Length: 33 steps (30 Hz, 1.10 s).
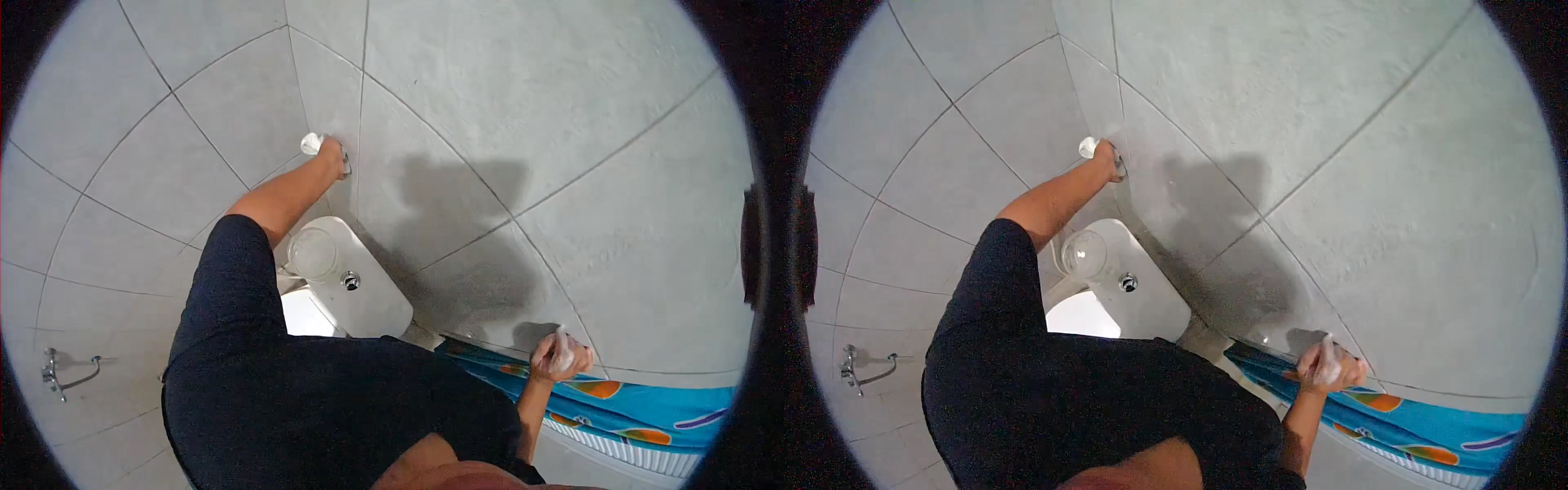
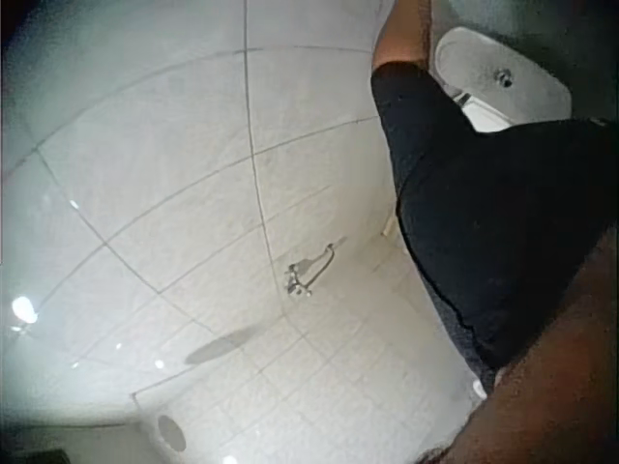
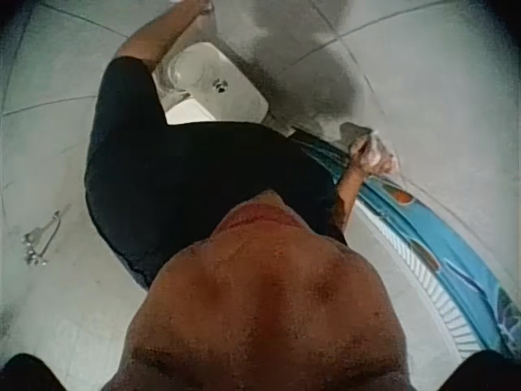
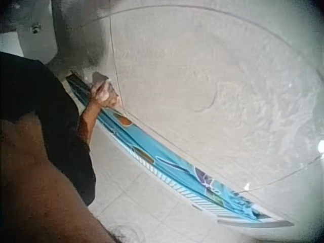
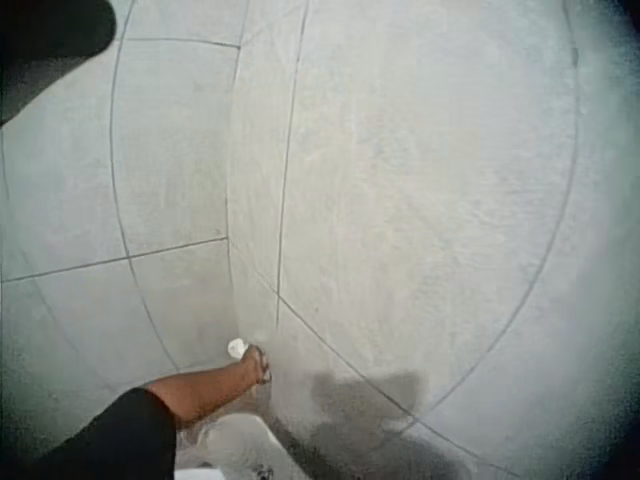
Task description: The person wets a white cloth under a sink faucet and then uses it to wipe the tiled walls of a bathroom. They repeatedly dip the cloth into a glass jar of water held in their other hand to keep it wet while scrubbing the wall surface.
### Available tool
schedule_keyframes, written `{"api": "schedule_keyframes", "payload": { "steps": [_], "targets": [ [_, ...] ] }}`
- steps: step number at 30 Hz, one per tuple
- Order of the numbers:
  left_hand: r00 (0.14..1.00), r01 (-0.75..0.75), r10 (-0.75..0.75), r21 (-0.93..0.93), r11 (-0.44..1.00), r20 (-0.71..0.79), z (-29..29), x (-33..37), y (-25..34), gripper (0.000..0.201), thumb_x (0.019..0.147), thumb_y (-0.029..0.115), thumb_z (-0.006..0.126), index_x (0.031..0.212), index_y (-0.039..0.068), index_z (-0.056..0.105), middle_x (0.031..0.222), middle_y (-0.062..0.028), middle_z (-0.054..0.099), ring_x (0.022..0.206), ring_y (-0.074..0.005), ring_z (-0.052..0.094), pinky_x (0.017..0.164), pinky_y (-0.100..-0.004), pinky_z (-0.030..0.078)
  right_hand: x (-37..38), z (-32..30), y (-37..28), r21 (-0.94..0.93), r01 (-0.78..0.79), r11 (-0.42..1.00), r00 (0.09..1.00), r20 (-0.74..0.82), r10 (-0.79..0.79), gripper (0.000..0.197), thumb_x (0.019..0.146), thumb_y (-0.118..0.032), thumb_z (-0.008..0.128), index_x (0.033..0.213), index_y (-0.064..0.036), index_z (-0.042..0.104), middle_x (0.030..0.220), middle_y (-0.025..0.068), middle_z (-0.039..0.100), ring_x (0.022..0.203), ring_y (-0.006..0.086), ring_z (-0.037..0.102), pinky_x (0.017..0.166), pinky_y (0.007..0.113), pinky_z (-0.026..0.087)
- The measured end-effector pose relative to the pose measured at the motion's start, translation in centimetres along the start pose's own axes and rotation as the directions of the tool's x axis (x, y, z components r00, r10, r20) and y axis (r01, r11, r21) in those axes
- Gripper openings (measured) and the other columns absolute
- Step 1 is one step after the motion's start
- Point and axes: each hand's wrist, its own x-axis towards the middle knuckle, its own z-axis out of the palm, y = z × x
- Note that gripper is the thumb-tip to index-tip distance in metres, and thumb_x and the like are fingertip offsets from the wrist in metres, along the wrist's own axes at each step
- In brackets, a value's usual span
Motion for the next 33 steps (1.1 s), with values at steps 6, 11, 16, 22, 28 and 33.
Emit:
{"api": "schedule_keyframes", "payload": {
  "steps": [6,11,16,22,28,33],
  "targets": [
    [1.000,0.021,-0.023,-0.112,0.993,-0.018,-0.5,5.4,-3.2,0.058,0.081,0.041,0.031,0.127,0.007,0.028,0.131,-0.0074,0.033,0.118,-0.0252,0.033,0.094,-0.0510,0.021,0.6,0.1,-0.1,0.003,0.028,1.000,0.997,-0.069,-0.028,0.010,0.073,-0.013,0.055,0.081,-0.0098,0.059,0.065,0.0020,0.050,0.061,0.0179,0.047,0.076,0.036,0.032],
    [0.973,-0.197,0.227,-0.391,0.899,0.032,2.2,-0.3,3.3,0.053,0.079,0.031,0.038,0.122,0.001,0.032,0.118,-0.0136,0.045,0.104,-0.0263,0.047,0.087,-0.0398,0.037,-0.5,0.2,0.6,0.007,0.027,1.000,0.996,-0.087,-0.026,0.009,0.072,-0.011,0.055,0.080,-0.0101,0.059,0.065,0.0019,0.051,0.061,0.0188,0.047,0.078,0.037,0.032],
    [0.466,-0.884,0.872,-0.111,0.454,-0.149,6.6,-12.8,11.2,0.045,0.077,0.025,0.051,0.108,-0.006,0.044,0.101,-0.0157,0.052,0.090,-0.0262,0.052,0.075,-0.0349,0.041,-0.6,0.1,0.2,0.017,-0.013,1.000,1.000,-0.027,0.013,0.007,0.071,-0.010,0.055,0.078,-0.0107,0.056,0.067,0.0018,0.052,0.063,0.0190,0.049,0.076,0.038,0.033],
    [0.548,-0.807,0.665,-0.112,0.580,-0.508,8.1,-12.5,-1.9,0.039,0.078,0.025,0.049,0.104,-0.005,0.050,0.098,-0.0166,0.055,0.090,-0.0255,0.052,0.079,-0.0339,0.038,-0.5,0.3,0.3,-0.012,0.006,1.000,0.996,-0.088,-0.007,0.002,0.073,-0.011,0.054,0.074,-0.0102,0.055,0.066,0.0022,0.052,0.063,0.0191,0.049,0.075,0.037,0.033],
    [0.869,-0.450,0.257,-0.462,0.764,-0.422,4.1,-3.4,-15.6,0.042,0.078,0.026,0.050,0.104,-0.006,0.049,0.099,-0.0154,0.055,0.086,-0.0245,0.053,0.075,-0.0337,0.041,0.1,0.0,0.5,0.038,0.036,0.999,0.994,-0.108,-0.032,0.008,0.071,-0.011,0.054,0.079,-0.0112,0.057,0.066,0.0009,0.052,0.061,0.0177,0.048,0.074,0.037,0.033],
    [0.855,-0.504,0.334,-0.486,0.714,-0.396,4.1,-3.0,-14.9,0.038,0.078,0.023,0.050,0.102,-0.006,0.051,0.100,-0.0155,0.055,0.086,-0.0254,0.054,0.074,-0.0339,0.042,-1.4,0.5,1.3,0.052,0.004,0.999,0.999,-0.048,-0.002,0.017,0.064,-0.014,0.054,0.080,-0.0156,0.058,0.066,-0.0002,0.052,0.061,0.0176,0.048,0.073,0.037,0.033]
  ]
}}
